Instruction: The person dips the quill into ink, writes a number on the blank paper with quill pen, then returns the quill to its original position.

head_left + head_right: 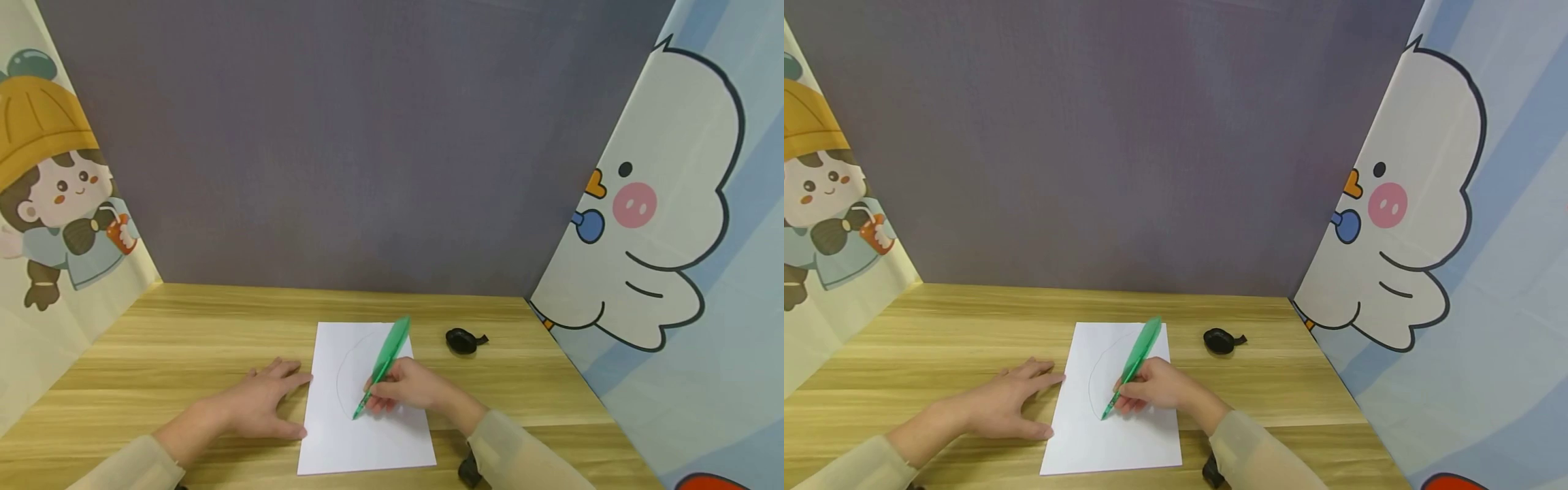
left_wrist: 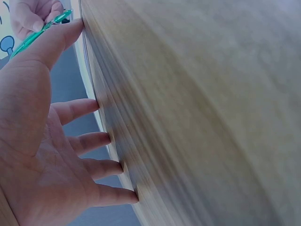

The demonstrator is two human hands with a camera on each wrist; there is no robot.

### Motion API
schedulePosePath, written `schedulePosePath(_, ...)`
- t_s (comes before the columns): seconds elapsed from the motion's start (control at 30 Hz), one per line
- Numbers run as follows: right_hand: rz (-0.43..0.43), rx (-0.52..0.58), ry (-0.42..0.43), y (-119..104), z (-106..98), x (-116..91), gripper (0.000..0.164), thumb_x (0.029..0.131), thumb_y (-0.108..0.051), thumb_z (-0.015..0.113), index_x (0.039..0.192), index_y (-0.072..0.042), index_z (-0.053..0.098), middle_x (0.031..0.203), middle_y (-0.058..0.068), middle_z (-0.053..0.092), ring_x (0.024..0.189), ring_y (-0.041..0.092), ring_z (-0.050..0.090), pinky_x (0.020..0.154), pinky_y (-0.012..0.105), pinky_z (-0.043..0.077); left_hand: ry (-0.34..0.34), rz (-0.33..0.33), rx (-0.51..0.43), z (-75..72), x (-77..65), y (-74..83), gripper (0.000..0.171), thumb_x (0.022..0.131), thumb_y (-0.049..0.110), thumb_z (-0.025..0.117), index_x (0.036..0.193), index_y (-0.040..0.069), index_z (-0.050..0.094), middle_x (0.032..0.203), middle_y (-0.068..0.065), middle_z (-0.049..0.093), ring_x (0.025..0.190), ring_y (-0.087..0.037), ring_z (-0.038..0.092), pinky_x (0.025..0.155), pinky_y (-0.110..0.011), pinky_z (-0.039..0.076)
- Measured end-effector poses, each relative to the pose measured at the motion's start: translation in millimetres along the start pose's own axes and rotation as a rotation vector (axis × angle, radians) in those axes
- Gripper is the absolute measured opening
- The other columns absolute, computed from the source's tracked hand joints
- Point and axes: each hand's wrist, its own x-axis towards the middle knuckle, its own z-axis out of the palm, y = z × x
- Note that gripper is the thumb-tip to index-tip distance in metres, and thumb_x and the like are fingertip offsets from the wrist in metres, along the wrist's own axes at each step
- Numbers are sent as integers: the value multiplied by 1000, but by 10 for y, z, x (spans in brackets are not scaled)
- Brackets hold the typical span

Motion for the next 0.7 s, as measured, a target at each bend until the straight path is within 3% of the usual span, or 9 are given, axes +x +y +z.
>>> schedulePosePath(0.7,0,-9,-37,45,-81,-129,19,109,-17,67,110,-5,82,98,11,85,84,14,78,73,26,65,-10,4,-12,-9,-8,4,98,85,60,88,161,10,53,171,-28,39,159,-65,27,112,-96,20)
